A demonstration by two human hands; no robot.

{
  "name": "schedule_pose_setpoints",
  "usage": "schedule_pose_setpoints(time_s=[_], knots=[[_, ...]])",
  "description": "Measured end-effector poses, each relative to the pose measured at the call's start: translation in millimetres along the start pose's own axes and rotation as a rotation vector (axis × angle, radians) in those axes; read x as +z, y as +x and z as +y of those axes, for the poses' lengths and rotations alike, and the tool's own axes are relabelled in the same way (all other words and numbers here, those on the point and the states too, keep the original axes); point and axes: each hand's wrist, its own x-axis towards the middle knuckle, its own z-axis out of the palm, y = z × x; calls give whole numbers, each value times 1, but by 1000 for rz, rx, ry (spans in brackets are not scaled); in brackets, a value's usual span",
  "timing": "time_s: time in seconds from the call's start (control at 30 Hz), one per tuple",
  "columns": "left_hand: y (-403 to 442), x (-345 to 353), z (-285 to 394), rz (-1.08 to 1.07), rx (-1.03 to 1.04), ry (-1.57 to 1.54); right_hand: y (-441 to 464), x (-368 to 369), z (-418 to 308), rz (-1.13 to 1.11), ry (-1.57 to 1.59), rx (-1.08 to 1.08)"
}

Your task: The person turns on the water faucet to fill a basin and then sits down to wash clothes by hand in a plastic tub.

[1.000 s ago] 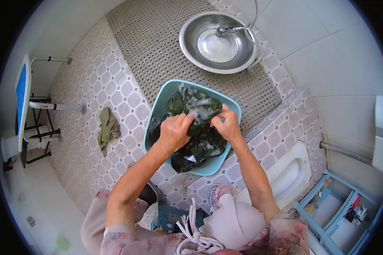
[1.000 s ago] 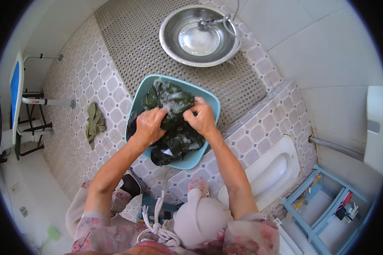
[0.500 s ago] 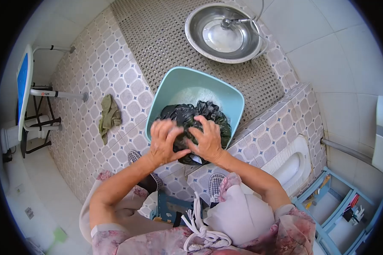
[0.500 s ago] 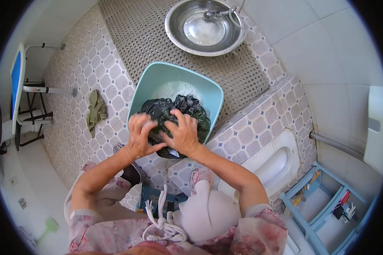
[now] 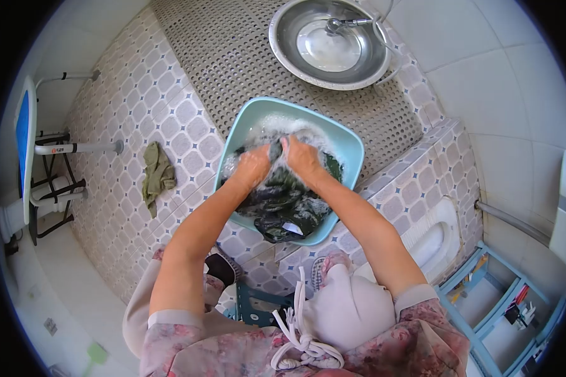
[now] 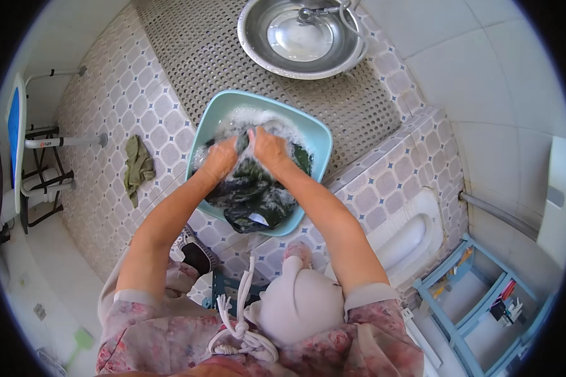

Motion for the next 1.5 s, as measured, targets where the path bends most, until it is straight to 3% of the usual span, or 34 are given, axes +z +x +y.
schedule_pose_setpoints(time_s=[0.1,0.2,0.3,0.33,0.4,0.5,0.57,0.7,0.87,0.97,1.07,1.17,1.2,1.27,1.37,1.5], knots=[[19,-15,6,-33,-57,-59,21,10,11,61,-52,4],[37,-37,20,-155,-240,-82,31,7,18,30,-61,6],[25,-31,32,-54,-324,-160,26,-16,3,-59,25,92],[13,-29,34,-4,-287,-192,18,-29,-8,-103,74,141],[-27,-41,50,188,-142,-206,-12,-49,-23,27,208,27],[-82,-62,74,271,113,-219,-73,-79,-57,154,246,-63],[-108,-63,85,290,113,-208,-103,-81,-66,175,249,-203],[-107,-12,46,87,137,-131,-111,-51,-42,126,45,-447],[-21,-35,41,-163,-182,-118,-7,-6,-3,8,-13,-310],[21,-26,29,-142,-220,-95,33,8,10,1,-34,-297],[47,-36,24,-279,-311,-141,39,5,9,-89,-104,-157],[21,-31,31,-137,-267,-190,25,-12,-12,-100,-35,90],[6,-41,46,-148,-306,-188,15,-16,-13,-56,-1,25],[-37,-42,61,70,-98,-155,-18,-38,-25,87,195,-103],[-85,-49,81,68,-31,-173,-74,-63,-46,197,211,-270],[-100,-12,63,11,49,-52,-98,-46,-35,125,93,-439]])
